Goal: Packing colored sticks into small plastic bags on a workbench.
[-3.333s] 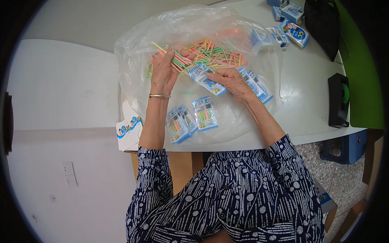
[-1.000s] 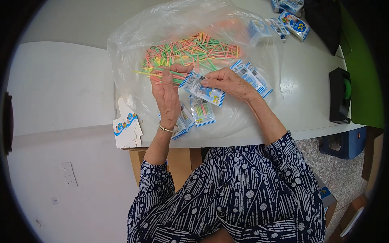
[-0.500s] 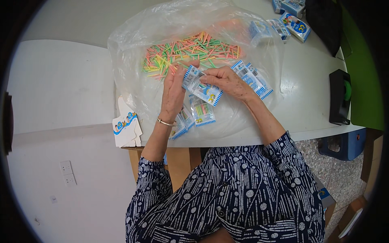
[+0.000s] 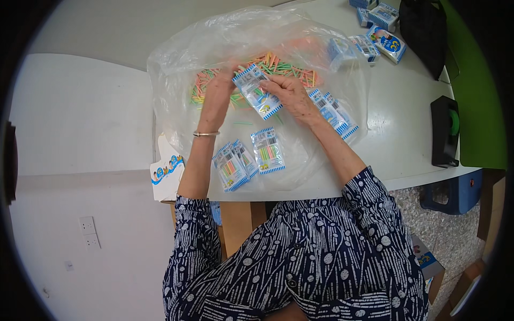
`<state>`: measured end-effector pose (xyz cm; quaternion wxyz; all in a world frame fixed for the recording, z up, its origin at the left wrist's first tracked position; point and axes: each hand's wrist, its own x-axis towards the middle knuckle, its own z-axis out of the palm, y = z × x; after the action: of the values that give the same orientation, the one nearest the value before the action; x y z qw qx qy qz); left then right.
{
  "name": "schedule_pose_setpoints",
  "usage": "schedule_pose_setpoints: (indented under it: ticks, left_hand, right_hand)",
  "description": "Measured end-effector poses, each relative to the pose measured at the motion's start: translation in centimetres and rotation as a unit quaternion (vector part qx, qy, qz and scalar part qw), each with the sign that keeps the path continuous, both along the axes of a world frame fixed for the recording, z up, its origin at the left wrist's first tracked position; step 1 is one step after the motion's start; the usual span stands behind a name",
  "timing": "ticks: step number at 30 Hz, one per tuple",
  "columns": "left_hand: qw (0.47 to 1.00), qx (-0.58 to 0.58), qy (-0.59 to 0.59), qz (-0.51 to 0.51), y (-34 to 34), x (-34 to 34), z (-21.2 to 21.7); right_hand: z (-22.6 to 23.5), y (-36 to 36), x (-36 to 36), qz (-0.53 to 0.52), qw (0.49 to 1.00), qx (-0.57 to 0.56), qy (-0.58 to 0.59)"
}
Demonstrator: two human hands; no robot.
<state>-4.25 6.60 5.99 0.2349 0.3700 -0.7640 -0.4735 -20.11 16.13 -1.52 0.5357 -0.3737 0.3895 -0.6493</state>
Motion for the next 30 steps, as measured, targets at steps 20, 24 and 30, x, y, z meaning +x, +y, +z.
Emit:
schedule_pose_setpoints:
  ticks: [20,24,30]
  left_hand:
    - [0.995,-0.022,0.008,-0.095,1.7,-0.4,0.1]
    - [0.995,0.000,0.007,-0.095,2.2,-0.6,0.8]
    - [0.989,-0.064,-0.002,-0.134,2.9,-1.2,0.7]
  right_hand:
    - [1.0,2.1,-1.4,0.133,0.972,0.105,0.162]
    - [0.8,2.7,-0.6,0.099,0.993,0.045,0.056]
    - [-0.8,2.5,-1.2,0.154,0.976,0.094,0.121]
